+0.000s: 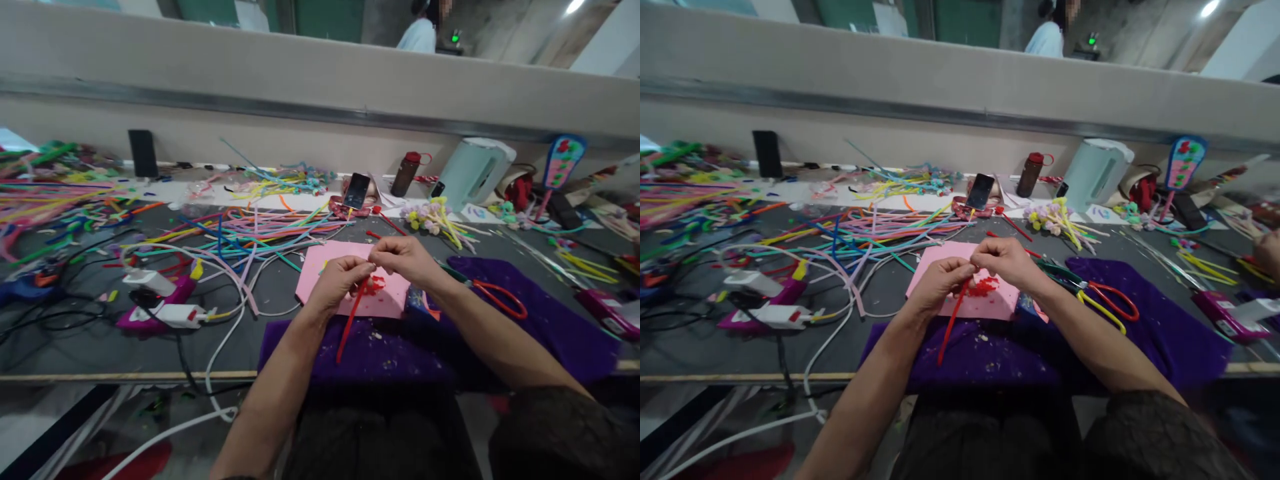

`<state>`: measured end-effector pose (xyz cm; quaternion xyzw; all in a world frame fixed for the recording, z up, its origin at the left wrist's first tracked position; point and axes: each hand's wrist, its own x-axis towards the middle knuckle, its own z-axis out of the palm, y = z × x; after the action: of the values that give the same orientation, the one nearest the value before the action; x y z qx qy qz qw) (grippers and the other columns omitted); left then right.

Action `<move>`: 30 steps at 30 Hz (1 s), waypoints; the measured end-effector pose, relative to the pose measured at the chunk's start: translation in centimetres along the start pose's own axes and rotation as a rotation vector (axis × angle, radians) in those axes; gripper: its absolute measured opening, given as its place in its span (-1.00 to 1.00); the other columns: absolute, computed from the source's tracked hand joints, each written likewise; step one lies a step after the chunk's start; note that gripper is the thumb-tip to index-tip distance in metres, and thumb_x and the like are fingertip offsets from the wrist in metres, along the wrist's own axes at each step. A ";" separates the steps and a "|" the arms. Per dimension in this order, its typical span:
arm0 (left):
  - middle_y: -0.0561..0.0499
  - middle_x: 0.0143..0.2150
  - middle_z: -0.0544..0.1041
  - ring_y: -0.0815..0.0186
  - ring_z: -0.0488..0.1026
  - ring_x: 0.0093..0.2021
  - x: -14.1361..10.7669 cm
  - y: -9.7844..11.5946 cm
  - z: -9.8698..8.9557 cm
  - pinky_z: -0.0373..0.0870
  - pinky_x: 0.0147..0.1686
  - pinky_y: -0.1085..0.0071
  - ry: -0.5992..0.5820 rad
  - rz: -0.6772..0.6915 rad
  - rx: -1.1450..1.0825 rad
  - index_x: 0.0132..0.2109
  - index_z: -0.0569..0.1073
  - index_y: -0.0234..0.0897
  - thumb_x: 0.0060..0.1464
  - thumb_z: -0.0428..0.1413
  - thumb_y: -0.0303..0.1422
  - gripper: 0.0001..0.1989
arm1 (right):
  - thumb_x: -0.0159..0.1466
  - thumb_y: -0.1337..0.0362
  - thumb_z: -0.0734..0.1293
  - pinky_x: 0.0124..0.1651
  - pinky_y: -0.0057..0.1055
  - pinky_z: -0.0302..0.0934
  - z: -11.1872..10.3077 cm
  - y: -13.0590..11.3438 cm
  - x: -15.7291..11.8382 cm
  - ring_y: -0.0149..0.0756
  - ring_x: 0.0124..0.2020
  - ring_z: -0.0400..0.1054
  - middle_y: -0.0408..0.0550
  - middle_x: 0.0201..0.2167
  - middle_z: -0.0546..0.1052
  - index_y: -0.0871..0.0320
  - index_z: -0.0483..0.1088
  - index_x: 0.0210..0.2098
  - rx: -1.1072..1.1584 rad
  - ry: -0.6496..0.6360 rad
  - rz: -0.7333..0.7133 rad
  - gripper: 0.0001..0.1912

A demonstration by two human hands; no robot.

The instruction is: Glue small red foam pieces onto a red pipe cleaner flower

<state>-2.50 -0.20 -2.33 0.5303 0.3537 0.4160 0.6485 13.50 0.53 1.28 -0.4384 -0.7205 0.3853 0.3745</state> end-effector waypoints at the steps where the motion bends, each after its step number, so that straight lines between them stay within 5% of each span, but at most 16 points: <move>1: 0.07 -0.61 0.41 0.54 0.18 -0.69 0.1 0.0 0.0 0.00 -0.70 0.58 0.015 0.000 -0.011 -0.45 0.44 -0.36 -0.16 0.17 -0.20 -0.73 | 0.09 0.23 0.27 -0.59 -0.57 -0.02 0.0 -0.1 0.1 -0.54 -0.66 0.11 -0.24 -0.70 0.29 0.22 0.39 -0.50 -0.022 0.013 -0.028 -0.83; 8: 0.10 -0.59 0.42 0.53 0.28 -0.63 0.4 0.7 -1.0 0.15 -0.61 0.60 0.101 0.043 -0.099 -0.41 0.43 -0.34 -0.15 0.18 -0.26 -0.78 | 0.16 0.16 0.21 -0.56 -0.55 0.06 -1.7 -0.2 -1.7 -0.53 -0.62 0.19 -0.15 -0.53 0.41 0.20 0.41 -0.29 -0.087 0.075 -0.042 -0.73; 12: 0.08 -0.49 0.46 0.50 0.36 -0.56 0.6 0.9 -1.8 0.17 -0.61 0.61 0.227 0.083 -0.166 -0.38 0.41 -0.33 -0.16 0.18 -0.25 -0.77 | 0.16 0.13 0.22 -0.51 -0.50 0.12 -4.2 1.6 -6.7 -0.45 -0.58 0.22 -0.13 -0.52 0.41 0.19 0.41 -0.28 -0.217 0.140 0.082 -0.73; 19: 0.07 -0.52 0.46 0.52 0.32 -0.63 0.8 1.0 -0.9 0.04 -0.71 0.63 0.199 0.028 -0.148 -0.34 0.43 -0.33 -0.19 0.20 -0.25 -0.74 | 0.14 0.07 0.25 -0.17 -0.29 0.21 -5.3 5.3 -15.2 -0.20 -0.20 0.32 0.00 -0.21 0.45 0.08 0.37 -0.15 -0.658 0.025 0.147 -0.66; 24: 0.08 -0.61 0.43 0.55 0.25 -0.66 1.0 0.7 -0.3 0.07 -0.68 0.62 0.227 0.066 -0.134 -0.39 0.46 -0.35 -0.17 0.19 -0.28 -0.79 | 0.11 0.01 0.25 -0.02 -0.22 0.14 -4.2 5.7 -15.5 -0.10 -0.02 0.22 0.11 0.00 0.30 0.15 0.21 0.06 -0.946 0.089 0.072 -0.42; 30: 0.05 -0.55 0.47 0.56 0.25 -0.64 1.1 0.5 -0.9 0.05 -0.70 0.64 0.231 0.066 -0.139 -0.29 0.49 -0.35 -0.16 0.18 -0.31 -0.76 | 0.15 0.08 0.20 -0.13 -0.27 0.17 -3.4 6.1 -13.6 -0.12 -0.17 0.30 0.10 -0.21 0.40 0.18 0.32 -0.08 -1.015 -0.044 0.096 -0.58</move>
<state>-2.99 1.18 -2.03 0.4443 0.3786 0.5188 0.6246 23.15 -9.30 -5.41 -0.5895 -0.8036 0.0126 0.0807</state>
